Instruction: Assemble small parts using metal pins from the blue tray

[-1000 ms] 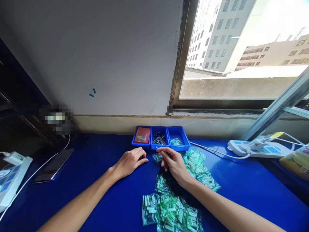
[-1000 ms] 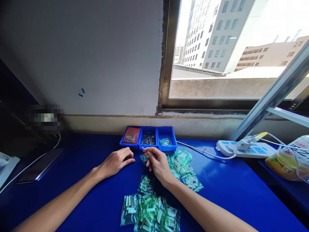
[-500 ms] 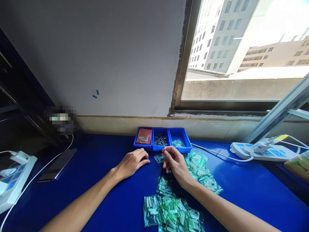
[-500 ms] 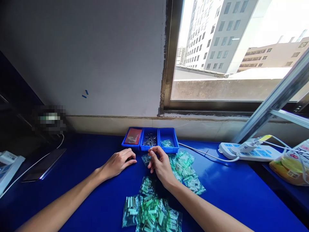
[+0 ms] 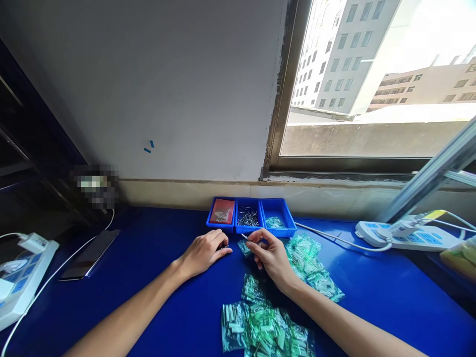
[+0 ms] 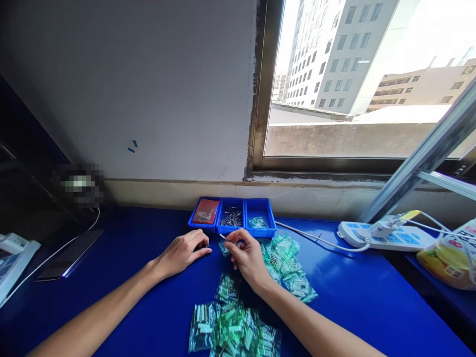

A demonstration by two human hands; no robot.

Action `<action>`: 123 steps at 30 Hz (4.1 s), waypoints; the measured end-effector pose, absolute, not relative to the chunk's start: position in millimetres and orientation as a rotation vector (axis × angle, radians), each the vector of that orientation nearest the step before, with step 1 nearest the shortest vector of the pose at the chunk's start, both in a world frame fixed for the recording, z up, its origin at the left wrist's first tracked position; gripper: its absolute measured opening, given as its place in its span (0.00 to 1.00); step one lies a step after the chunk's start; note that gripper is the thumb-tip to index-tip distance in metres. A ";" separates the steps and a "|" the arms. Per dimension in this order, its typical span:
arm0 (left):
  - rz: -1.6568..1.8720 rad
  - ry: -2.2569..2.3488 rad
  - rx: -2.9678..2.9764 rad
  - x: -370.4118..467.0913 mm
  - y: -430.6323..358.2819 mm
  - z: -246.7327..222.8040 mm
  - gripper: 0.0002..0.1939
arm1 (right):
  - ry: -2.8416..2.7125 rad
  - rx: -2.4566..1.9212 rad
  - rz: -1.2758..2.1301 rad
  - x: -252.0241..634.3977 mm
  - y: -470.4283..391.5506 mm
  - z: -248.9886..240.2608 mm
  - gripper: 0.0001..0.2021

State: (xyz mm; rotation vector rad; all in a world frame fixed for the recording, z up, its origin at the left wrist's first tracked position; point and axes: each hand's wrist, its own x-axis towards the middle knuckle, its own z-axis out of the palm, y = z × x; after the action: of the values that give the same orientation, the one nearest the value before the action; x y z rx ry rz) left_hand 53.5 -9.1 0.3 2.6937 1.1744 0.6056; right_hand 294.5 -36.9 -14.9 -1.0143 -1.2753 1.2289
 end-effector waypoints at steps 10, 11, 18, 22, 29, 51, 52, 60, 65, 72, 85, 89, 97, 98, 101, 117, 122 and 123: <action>0.627 1.349 2.665 52.2 -6.8 -6.8 0.14 | -1.260 -1.008 1.278 292.0 -37.8 -11.7 0.20; 0.627 1.349 2.669 52.2 -6.7 -7.0 0.14 | -1.257 -0.997 1.275 291.8 -37.2 -12.4 0.21; 0.593 1.292 2.700 53.1 -7.0 -5.7 0.13 | -1.205 -0.926 1.282 291.1 -35.7 -15.2 0.21; 0.585 1.243 2.716 53.7 -7.4 -3.3 0.12 | -1.201 -0.925 1.285 291.6 -35.7 -14.7 0.20; 0.580 1.182 2.709 54.2 -8.3 -0.7 0.11 | -1.409 -1.047 1.125 290.7 -45.3 -12.6 0.16; 0.524 1.133 2.749 55.8 -7.0 -1.2 0.14 | -1.233 -1.044 1.247 290.7 -38.5 -5.6 0.22; 0.534 1.117 2.739 55.4 -7.3 -0.3 0.13 | -1.270 -1.068 1.238 290.4 -39.6 -6.4 0.20; 0.442 1.068 2.842 42.8 -8.0 14.2 0.13 | -1.673 -1.082 0.982 291.0 -43.4 -11.2 0.11; 0.409 1.124 2.836 42.1 -8.7 15.3 0.13 | -1.981 -1.117 0.728 288.6 -41.6 -15.5 0.09; 0.507 1.046 2.734 50.8 -12.5 8.1 0.11 | -2.120 -1.161 0.570 285.4 -43.1 -18.7 0.11; 0.490 1.106 2.878 47.2 -9.7 6.2 0.15 | -1.852 -1.169 0.697 286.6 -45.3 -13.9 0.04; 0.416 1.303 2.880 45.2 -11.1 5.9 0.20 | -1.579 -1.145 1.013 288.7 -44.0 -14.5 0.08; 0.319 1.271 2.924 50.4 -12.0 2.3 0.15 | -1.431 -1.089 1.136 288.8 -41.5 -17.1 0.11; 0.320 1.255 2.925 50.8 -11.7 2.3 0.14 | -1.423 -1.094 1.139 288.7 -41.4 -16.9 0.10; 0.356 1.219 2.905 51.4 -11.4 1.9 0.12 | -1.405 -1.104 1.141 288.5 -41.1 -16.0 0.10; 0.433 1.184 2.898 49.4 -8.3 -0.7 0.13 | -1.406 -1.098 1.126 291.8 -40.6 -14.1 0.17; 0.461 1.177 2.860 51.1 -9.0 0.3 0.13 | -1.391 -1.091 1.151 291.4 -40.3 -14.9 0.18; 0.457 1.180 2.856 51.6 -9.4 0.9 0.13 | -1.387 -1.080 1.151 291.1 -40.1 -14.6 0.18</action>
State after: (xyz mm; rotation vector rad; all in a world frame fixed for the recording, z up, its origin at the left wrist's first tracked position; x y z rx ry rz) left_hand 51.6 -9.4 0.9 2.8557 1.1796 0.4575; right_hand 291.1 -40.1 -14.6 -1.0797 -1.3873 1.1510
